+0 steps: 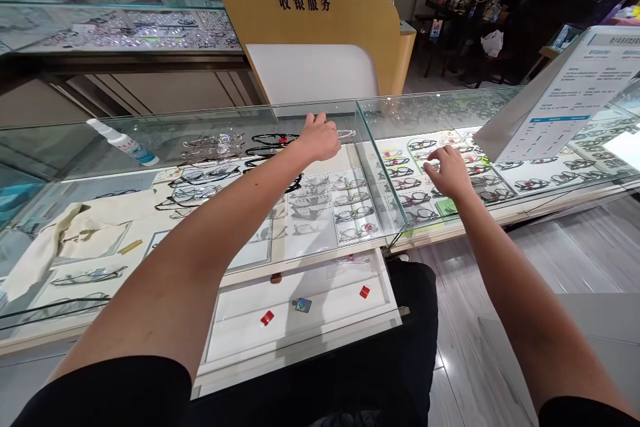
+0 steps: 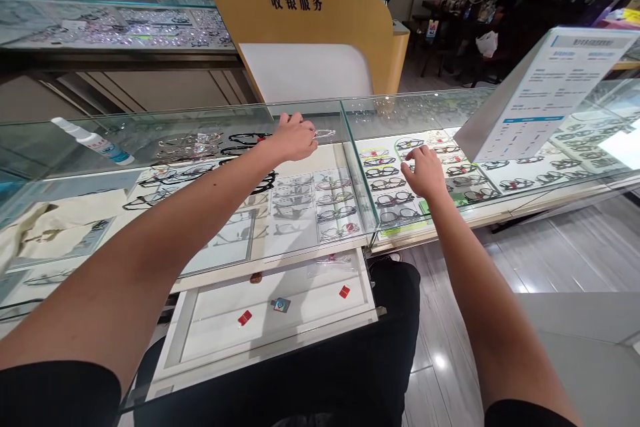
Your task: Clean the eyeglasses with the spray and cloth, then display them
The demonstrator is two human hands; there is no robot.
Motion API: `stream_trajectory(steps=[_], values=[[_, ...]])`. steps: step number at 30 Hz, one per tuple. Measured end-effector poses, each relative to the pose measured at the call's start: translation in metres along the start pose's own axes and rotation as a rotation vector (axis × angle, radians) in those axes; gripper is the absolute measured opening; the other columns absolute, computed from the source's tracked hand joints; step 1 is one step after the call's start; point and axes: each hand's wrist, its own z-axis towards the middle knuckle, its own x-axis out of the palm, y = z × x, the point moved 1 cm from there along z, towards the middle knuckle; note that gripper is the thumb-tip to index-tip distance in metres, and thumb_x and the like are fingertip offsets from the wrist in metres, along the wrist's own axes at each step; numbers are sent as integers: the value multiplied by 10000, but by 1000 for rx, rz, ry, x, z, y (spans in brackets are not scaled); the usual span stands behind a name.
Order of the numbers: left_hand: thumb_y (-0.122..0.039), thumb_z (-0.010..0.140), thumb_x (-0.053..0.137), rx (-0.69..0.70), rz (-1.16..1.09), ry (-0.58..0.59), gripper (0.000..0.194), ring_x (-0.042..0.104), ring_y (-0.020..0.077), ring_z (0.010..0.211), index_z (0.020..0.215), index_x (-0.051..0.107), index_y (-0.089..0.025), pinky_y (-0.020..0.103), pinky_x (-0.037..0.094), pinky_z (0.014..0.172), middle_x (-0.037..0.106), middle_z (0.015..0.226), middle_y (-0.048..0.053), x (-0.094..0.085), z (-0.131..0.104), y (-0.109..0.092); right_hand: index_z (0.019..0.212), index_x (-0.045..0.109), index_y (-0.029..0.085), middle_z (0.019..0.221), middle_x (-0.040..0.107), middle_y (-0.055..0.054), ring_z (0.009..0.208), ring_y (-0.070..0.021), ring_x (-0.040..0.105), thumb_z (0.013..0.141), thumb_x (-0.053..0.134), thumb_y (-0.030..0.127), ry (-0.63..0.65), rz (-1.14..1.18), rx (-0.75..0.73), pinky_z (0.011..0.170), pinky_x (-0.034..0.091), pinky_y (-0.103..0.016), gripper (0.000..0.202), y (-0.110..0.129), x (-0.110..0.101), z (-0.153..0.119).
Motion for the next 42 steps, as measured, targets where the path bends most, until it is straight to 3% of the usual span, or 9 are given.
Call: stream_trajectory(steps=[4, 8, 14, 18, 22, 26, 32, 38, 42], values=[[-339, 1126, 383, 70, -27, -67, 457, 423, 381, 1314, 1138, 791, -132, 576, 301, 1101, 659, 1562, 199, -18, -31, -21, 1153, 699, 223, 1280, 695, -217, 1239, -472, 610, 1012, 555, 418, -6, 19, -3, 1079, 505, -637, 280, -1, 0, 1], [-379, 1123, 393, 200, -75, -153, 446, 487, 401, 1314, 1252, 770, -178, 577, 334, 1060, 679, 1560, 137, -42, -95, -58, 1165, 696, 218, 1298, 689, -213, 1254, -458, 614, 1019, 556, 411, 18, -4, 10, 1099, 503, -615, 279, 0, -2, 1], [-532, 1151, 428, 370, -429, 81, 463, 580, 360, 1245, 1321, 768, -268, 567, 420, 1050, 728, 1510, 99, -64, -223, -90, 1169, 700, 203, 1315, 677, -223, 1264, -454, 612, 1024, 553, 404, 14, -21, 20, 1108, 503, -606, 288, 2, -4, 0], [-583, 1141, 474, 353, -638, 331, 424, 629, 318, 1290, 1431, 750, -444, 551, 461, 1168, 758, 1485, 11, -51, -285, -88, 1179, 704, 209, 1317, 679, -224, 1305, -462, 605, 1025, 543, 409, 15, -19, 14, 1143, 494, -617, 300, 2, -5, -1], [-625, 1140, 453, 283, -734, 504, 424, 665, 295, 1291, 1408, 759, -507, 499, 523, 1119, 766, 1469, -7, -10, -312, -90, 1174, 711, 229, 1311, 686, -222, 1383, -481, 565, 1020, 537, 411, -10, -12, -5, 1182, 470, -645, 295, -1, -4, -1], [-606, 1140, 414, 140, -723, 513, 515, 620, 338, 1344, 1485, 712, -367, 534, 496, 1151, 693, 1578, 73, 46, -309, -96, 1166, 720, 228, 1320, 692, -222, 1413, -498, 547, 1012, 533, 412, -17, -13, 0, 1200, 452, -674, 304, -1, -4, -1], [-591, 1095, 419, -128, -339, 206, 647, 486, 462, 1455, 1583, 625, -220, 644, 381, 1203, 552, 1723, 156, 119, -254, -82, 1204, 729, 206, 1353, 687, -235, 1436, -506, 545, 1024, 520, 429, 9, -21, 11, 1213, 448, -684, 354, 0, -7, -2], [-529, 1115, 363, -203, -270, 8, 696, 332, 487, 1612, 1698, 494, -173, 662, 323, 1209, 451, 1798, 183, 153, -173, -60, 1241, 725, 200, 1378, 680, -237, 1461, -508, 538, 1028, 524, 495, -18, -32, 6, 1217, 449, -685, 416, -4, -5, -3], [-556, 1112, 370, -195, -292, -87, 719, 214, 469, 1710, 1702, 488, -164, 630, 272, 1260, 431, 1807, 185, 166, -120, -55, 1485, 640, 185, 1611, 607, -253, 1538, -515, 497, 1031, 514, 664, -36, -20, 14, 1260, 411, -725, 672, -6, -2, -3]])
